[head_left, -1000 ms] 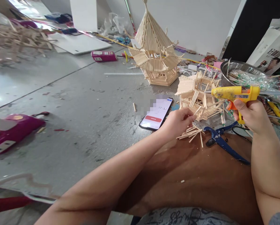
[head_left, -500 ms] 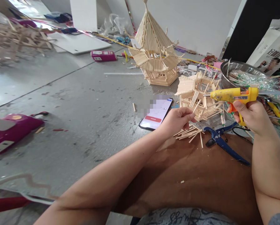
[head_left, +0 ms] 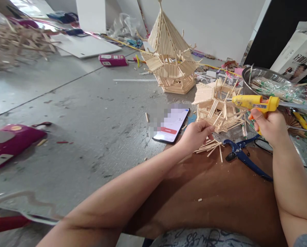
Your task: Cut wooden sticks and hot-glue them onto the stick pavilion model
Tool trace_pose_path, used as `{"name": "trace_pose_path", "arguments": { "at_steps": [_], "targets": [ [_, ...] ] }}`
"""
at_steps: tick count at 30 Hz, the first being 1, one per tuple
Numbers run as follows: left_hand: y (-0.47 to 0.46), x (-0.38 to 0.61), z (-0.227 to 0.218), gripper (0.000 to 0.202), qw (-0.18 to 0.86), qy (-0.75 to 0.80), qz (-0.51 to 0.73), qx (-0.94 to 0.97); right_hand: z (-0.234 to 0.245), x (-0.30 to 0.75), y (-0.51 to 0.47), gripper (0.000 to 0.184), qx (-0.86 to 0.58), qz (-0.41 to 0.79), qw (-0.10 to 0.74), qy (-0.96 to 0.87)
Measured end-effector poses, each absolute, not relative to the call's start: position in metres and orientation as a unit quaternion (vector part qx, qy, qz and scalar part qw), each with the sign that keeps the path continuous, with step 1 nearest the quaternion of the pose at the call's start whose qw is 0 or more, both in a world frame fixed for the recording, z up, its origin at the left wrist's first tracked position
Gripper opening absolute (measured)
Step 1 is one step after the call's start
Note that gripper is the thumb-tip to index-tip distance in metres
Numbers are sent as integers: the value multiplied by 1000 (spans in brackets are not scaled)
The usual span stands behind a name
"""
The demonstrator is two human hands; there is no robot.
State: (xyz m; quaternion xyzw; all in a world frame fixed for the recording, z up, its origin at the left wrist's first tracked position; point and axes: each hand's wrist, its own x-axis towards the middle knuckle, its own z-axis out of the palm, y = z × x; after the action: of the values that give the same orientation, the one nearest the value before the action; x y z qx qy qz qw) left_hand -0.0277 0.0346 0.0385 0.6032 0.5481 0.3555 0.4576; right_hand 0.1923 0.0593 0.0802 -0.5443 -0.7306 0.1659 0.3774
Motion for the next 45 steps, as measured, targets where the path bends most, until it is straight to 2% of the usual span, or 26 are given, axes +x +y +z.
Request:
{"name": "trace_pose_path", "arguments": {
  "at_steps": [10,13,19,22,45],
  "targets": [
    [34,-25,36,21,487,537,405,557,79,177,55,36,-571,72,326,-750],
    [34,-24,37,20,511,529,416,535,77,180,56,32,-565,111,337,-745],
    [35,-23,35,16,553,499,428,513,81,192,58,28,-520,321,378,-696],
    [35,-24,32,17,545,490,429,529,87,195,56,27,-487,369,404,-681],
    [35,-25,26,22,523,458,436,571,94,192,50,33,-480,395,393,-677]
  ]
}}
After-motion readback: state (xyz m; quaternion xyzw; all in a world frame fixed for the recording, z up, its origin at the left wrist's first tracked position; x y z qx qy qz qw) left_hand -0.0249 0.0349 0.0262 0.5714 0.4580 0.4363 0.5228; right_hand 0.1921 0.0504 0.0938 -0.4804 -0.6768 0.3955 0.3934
